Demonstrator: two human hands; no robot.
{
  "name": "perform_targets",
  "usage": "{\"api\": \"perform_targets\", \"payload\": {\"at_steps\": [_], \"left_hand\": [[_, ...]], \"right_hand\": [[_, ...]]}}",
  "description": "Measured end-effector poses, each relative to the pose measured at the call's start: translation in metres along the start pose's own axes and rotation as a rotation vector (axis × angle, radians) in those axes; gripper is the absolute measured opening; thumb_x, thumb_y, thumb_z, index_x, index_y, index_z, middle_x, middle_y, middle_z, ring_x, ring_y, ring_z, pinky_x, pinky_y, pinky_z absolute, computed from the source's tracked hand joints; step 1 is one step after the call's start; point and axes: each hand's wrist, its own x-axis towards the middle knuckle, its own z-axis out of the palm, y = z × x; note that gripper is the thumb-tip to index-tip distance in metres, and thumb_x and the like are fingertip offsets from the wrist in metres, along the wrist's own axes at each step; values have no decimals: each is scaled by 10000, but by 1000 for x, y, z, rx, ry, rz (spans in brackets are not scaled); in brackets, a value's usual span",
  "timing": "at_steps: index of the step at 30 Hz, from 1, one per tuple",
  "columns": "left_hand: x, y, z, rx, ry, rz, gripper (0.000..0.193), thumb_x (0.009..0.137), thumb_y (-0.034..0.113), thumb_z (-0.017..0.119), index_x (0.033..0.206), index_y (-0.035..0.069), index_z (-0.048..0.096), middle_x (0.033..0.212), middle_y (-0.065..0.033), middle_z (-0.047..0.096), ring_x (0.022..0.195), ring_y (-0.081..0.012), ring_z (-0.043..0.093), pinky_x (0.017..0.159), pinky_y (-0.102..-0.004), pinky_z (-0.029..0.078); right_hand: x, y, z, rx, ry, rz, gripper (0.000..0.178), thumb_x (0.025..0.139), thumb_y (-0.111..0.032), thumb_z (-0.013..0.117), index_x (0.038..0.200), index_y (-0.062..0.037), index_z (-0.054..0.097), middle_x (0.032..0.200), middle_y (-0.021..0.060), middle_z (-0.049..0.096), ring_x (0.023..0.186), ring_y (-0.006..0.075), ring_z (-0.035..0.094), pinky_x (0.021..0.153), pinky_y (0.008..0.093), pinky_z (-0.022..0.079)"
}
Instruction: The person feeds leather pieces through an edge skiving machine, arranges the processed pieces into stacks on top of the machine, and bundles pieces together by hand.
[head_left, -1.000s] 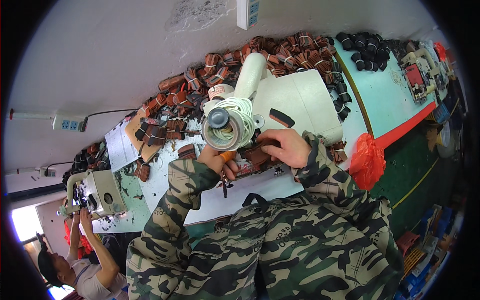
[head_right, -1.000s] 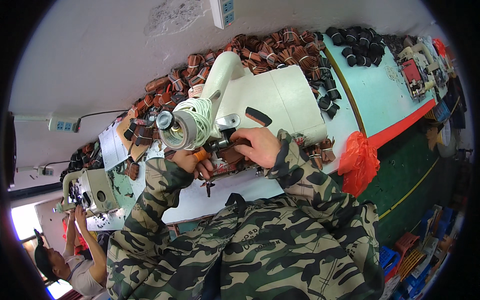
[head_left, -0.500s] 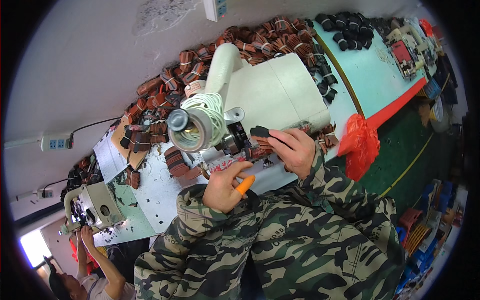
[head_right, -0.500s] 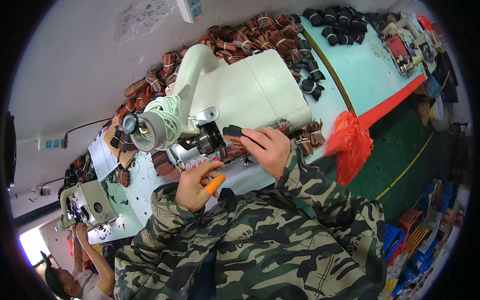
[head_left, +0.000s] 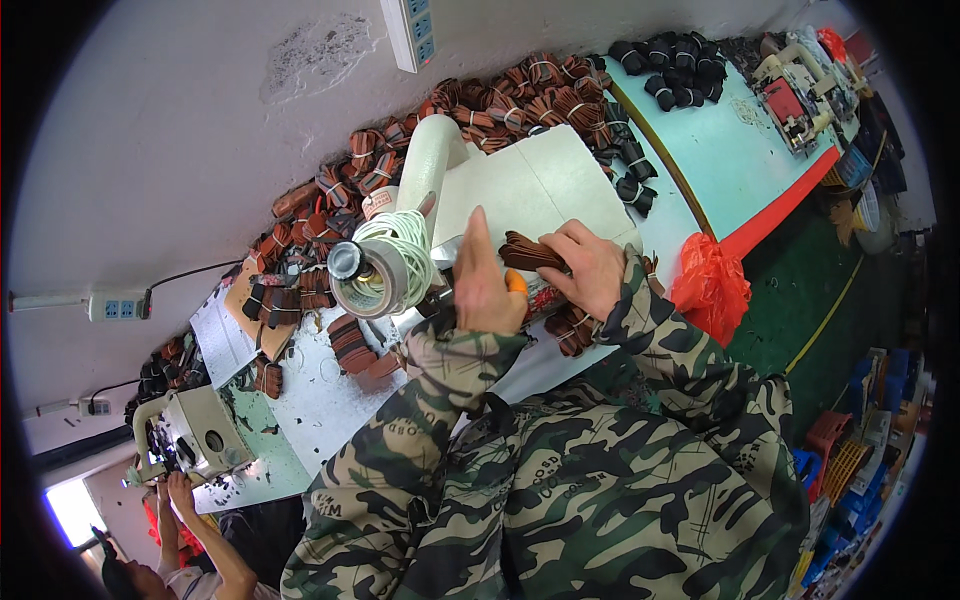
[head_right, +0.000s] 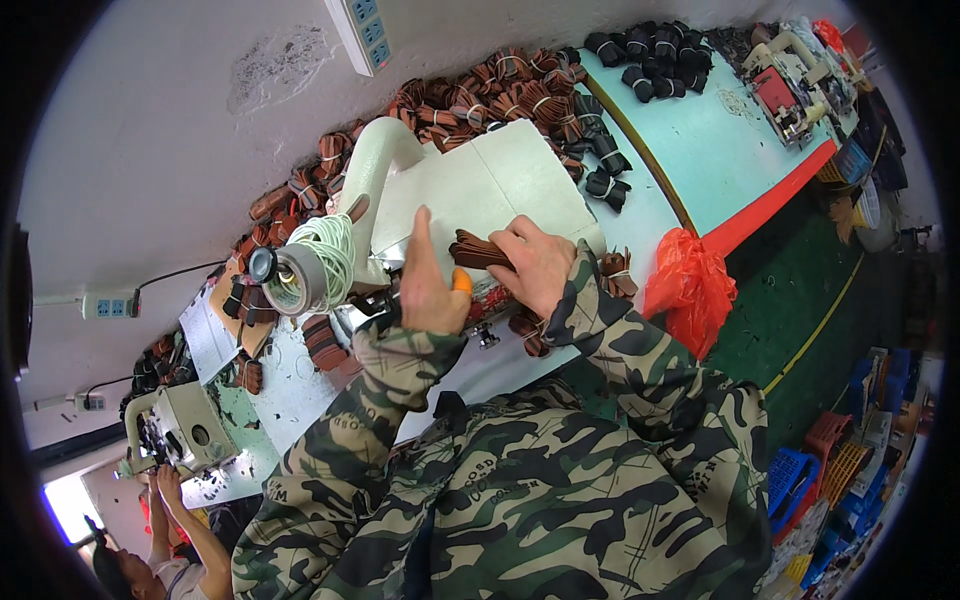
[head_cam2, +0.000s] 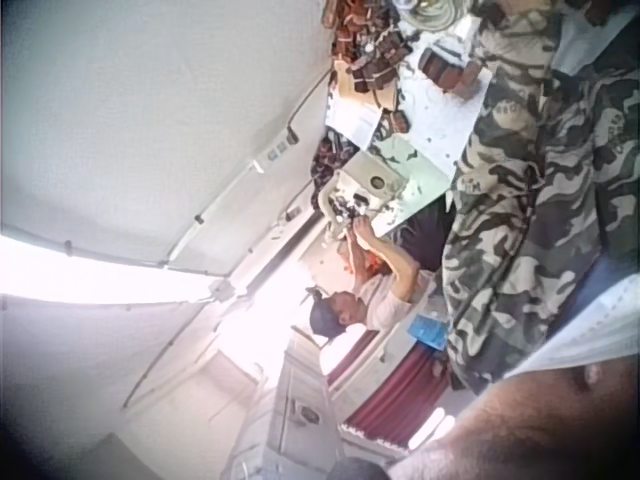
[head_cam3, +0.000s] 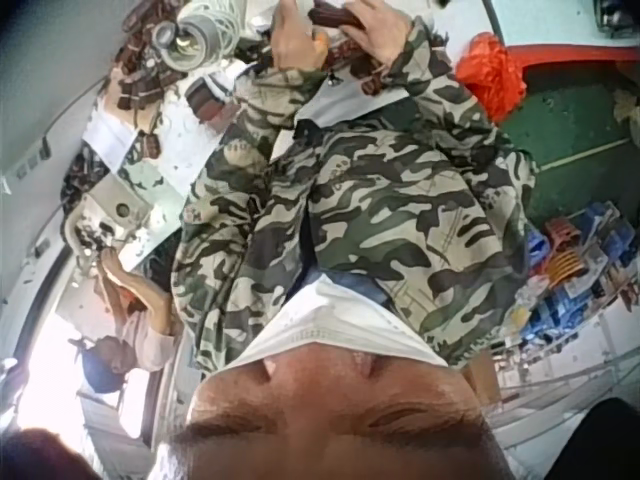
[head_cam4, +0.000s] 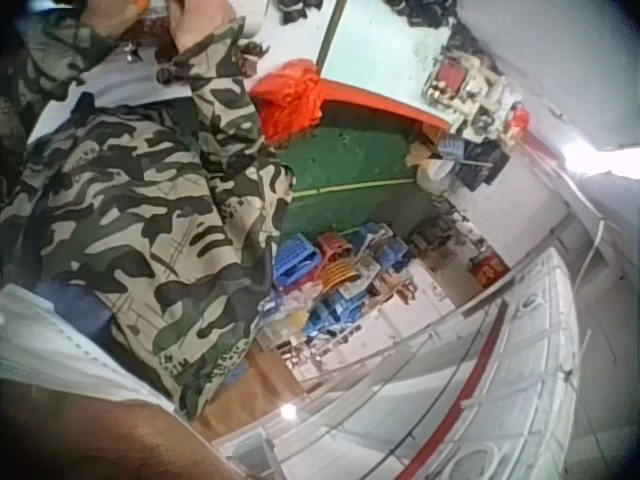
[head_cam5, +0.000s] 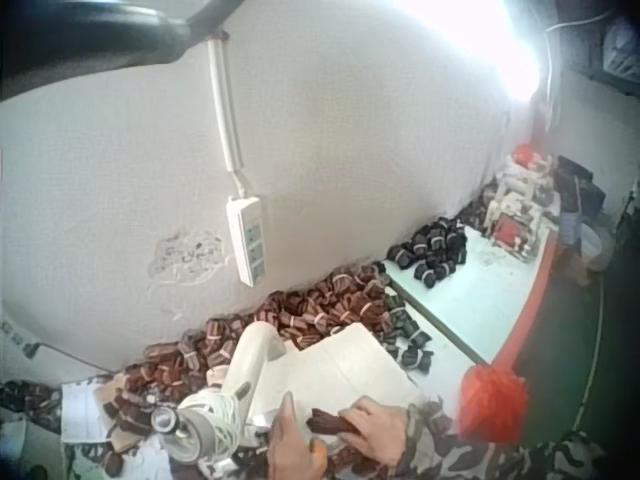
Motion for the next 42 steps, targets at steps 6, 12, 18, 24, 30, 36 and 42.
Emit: {"api": "perform_targets", "payload": {"at_steps": [6,12,18,24,30,36,42], "left_hand": [[-1,12,17,-310,-187,-48,859,703,-37,592,1435,48,150,1301,-251,469,1162,-381,504,948,-374,419],[-3,2,32,-1230,-19,-507,447,874,115,620,1265,-14,445,1127,-114,589,985,-127,546,810,-257,453],[-18,9,-28,-708,-547,-646,211,814,153,622,967,8,628,709,-96,649,599,-171,626,551,-292,501],[-50,-22,-65,-631,-754,-455,411,874,292,537,1211,59,509,953,-192,654,595,-284,648,514,-318,509],[-78,-33,-74,-1208,-359,-781,472,998,356,297,1226,-27,453,955,-222,640,406,-184,574,294,-191,344],[-58,-54,-110,-1197,-613,-950,429,984,345,355,1157,-25,487,874,-220,655,411,-235,591,282,-227,348],[-43,-83,-118,-843,-624,-954,367,948,226,424,972,-105,582,677,-194,631,368,-227,568,258,-274,428]], "right_hand": [[-12,13,8,17,29,89,323,712,-116,715,1008,-80,592,916,89,547,761,291,607,649,377,496],[-12,-32,4,315,172,140,258,751,-112,676,981,-42,582,849,127,533,715,309,589,613,385,466],[-21,-52,-42,597,-113,358,316,722,-165,743,976,-11,636,796,87,651,557,100,610,508,247,465],[-24,-51,14,782,-331,350,230,776,-64,705,980,14,633,765,29,644,635,48,576,547,187,446],[-17,-67,46,1071,-290,507,157,820,-93,676,921,19,631,727,55,650,624,80,599,535,227,480],[-2,-71,45,939,-415,474,132,838,-88,662,876,31,620,678,38,627,578,64,583,502,210,458],[15,-69,59,526,-354,193,195,809,-188,676,809,3,641,610,103,630,497,159,614,494,259,465]]}}
